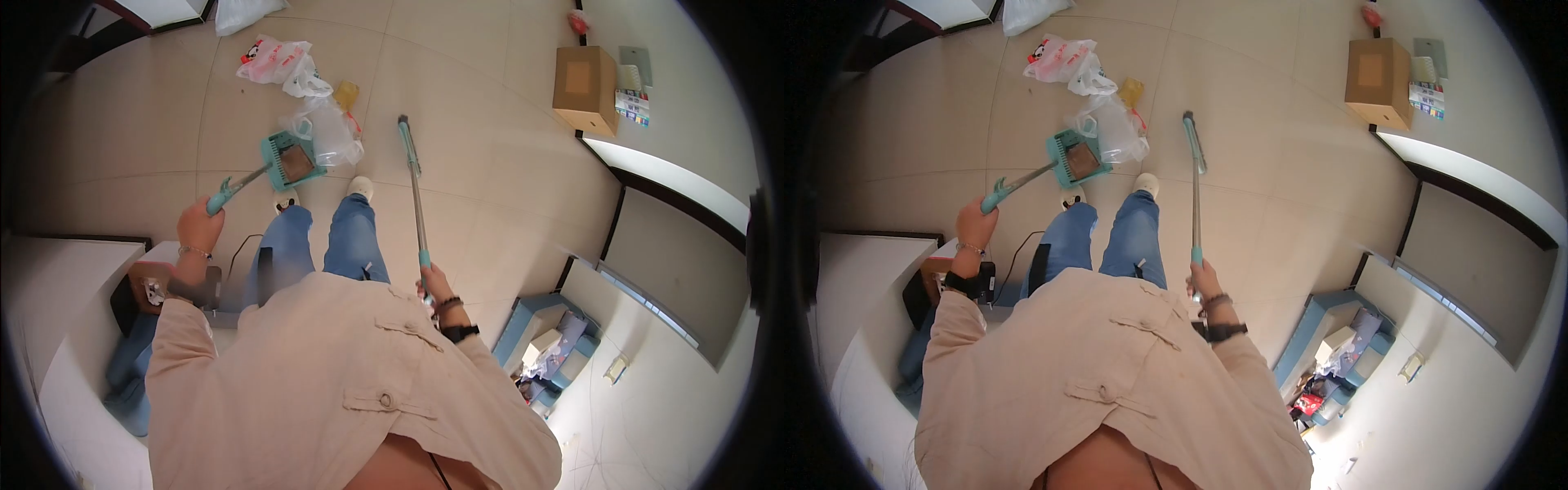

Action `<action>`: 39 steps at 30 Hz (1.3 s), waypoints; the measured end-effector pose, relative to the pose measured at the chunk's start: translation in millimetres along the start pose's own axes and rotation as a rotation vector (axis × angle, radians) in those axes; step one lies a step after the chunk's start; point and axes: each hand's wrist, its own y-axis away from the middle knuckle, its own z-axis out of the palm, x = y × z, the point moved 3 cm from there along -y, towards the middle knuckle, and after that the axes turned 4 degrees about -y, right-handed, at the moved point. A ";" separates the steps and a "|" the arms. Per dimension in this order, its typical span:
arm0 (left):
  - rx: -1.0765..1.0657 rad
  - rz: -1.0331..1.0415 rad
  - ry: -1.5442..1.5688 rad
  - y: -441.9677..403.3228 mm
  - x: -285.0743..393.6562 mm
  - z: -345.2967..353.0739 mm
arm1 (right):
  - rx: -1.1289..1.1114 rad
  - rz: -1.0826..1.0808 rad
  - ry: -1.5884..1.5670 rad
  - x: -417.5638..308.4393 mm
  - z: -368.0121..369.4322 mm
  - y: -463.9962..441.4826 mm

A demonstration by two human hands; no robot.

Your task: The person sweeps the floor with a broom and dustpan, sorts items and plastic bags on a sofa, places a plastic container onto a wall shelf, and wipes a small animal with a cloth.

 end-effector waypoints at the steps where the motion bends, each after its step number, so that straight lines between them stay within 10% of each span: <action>1: -0.007 0.002 0.006 1.2 -1.7 -1.4 | -0.001 0.092 -0.131 0.3 6.0 -11.1; 12: -0.053 -0.018 0.008 -3.2 13.8 0.6 | -0.347 0.274 -0.101 -15.3 92.8 22.8; 20: 0.015 -0.051 0.047 -1.0 -0.8 -1.0 | -0.478 -0.107 0.255 -28.3 111.8 42.4; 39: 0.200 -0.270 0.086 15.2 -112.3 -38.6 | -0.181 -0.329 0.061 -20.4 66.6 98.6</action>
